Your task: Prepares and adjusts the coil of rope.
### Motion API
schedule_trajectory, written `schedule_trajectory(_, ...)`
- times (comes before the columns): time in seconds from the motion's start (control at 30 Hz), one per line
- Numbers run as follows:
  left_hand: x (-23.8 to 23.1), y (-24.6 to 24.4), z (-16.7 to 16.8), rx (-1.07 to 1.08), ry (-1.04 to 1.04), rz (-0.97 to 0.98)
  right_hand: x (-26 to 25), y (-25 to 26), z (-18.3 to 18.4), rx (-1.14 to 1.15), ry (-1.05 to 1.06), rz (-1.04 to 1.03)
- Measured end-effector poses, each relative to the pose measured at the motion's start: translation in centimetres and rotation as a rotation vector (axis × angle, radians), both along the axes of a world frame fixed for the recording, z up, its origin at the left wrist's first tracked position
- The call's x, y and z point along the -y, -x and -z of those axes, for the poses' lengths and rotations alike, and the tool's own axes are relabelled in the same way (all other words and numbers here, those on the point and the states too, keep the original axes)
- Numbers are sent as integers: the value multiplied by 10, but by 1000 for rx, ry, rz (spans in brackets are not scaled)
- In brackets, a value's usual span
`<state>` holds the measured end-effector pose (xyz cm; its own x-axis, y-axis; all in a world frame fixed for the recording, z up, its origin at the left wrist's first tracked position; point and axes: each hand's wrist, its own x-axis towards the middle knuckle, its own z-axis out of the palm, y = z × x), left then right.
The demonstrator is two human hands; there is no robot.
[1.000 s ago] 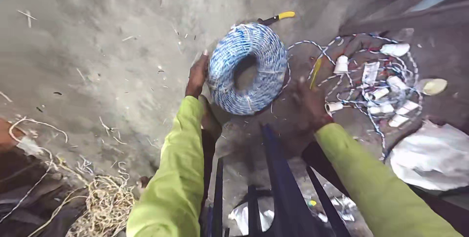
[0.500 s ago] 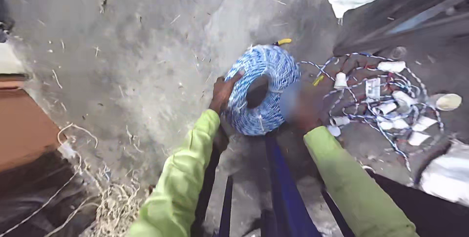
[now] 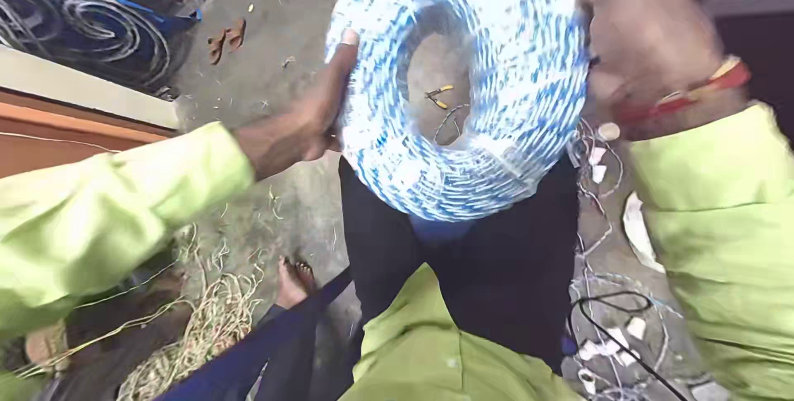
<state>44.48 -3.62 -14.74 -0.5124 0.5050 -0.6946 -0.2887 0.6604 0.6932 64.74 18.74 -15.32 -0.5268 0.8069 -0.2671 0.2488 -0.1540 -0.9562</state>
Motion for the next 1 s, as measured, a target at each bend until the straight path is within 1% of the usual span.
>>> schedule_trajectory(0.03, 30, 0, 0, 120, -153, 89, 9, -16, -15, -60, 24, -29)
schedule_trajectory(0.07, 62, 12, 18, 320, -383, 244, 18, -32, -24, -91, 49, -63)
schedule_trajectory(0.1, 82, 8, 27, 411, -479, 310, 27, -46, -29, -100, 75, -97)
schedule_trajectory(0.13, 95, -19, 14, 339, -398, 223, 40, -60, -31, -75, 87, -117)
schedule_trajectory(0.17, 93, -60, -10, 146, -158, 62, 52, -71, -30, -21, 87, -132)
schedule_trajectory(0.2, 89, -88, -18, 44, 28, -39, 62, -78, -23, 32, 87, -135)
schedule_trajectory(0.23, 91, -106, -14, 28, 143, -80, 72, -84, -11, 87, 100, -144)
schedule_trajectory(0.27, 96, -115, 0, 60, 197, -95, 79, -87, 5, 137, 119, -164)
schedule_trajectory(0.33, 108, -118, 32, 161, 196, -129, 85, -85, 31, 188, 165, -197)
schedule_trajectory(0.4, 111, -113, 49, 194, 152, -164, 81, -75, 36, 211, 192, -199)
schedule_trajectory(0.53, 117, -100, 54, 186, 155, -133, 76, -53, 32, 259, 168, -206)
schedule_trajectory(0.6, 117, -92, 55, 201, 161, -112, 75, -49, 37, 264, 114, -220)
schedule_trajectory(0.67, 122, -85, 59, 233, 176, -88, 82, -58, 42, 213, -65, -268)
schedule_trajectory(0.73, 127, -82, 61, 222, 188, -75, 89, -72, 41, 162, -329, -306)
schedule_trajectory(0.77, 131, -83, 61, 216, 180, -77, 93, -78, 39, 135, -415, -294)
schedule_trajectory(0.8, 134, -85, 60, 215, 162, -81, 100, -80, 38, 81, -441, -262)
schedule_trajectory(0.83, 137, -88, 55, 220, 143, -82, 109, -83, 37, 22, -379, -249)
schedule_trajectory(0.87, 140, -93, 49, 240, 129, -74, 120, -85, 37, -43, -238, -267)
schedule_trajectory(0.93, 144, -105, 43, 310, 119, -31, 141, -90, 39, -194, 114, -380)
schedule_trajectory(1.0, 147, -111, 46, 355, 150, 75, 154, -90, 45, -399, 451, -451)
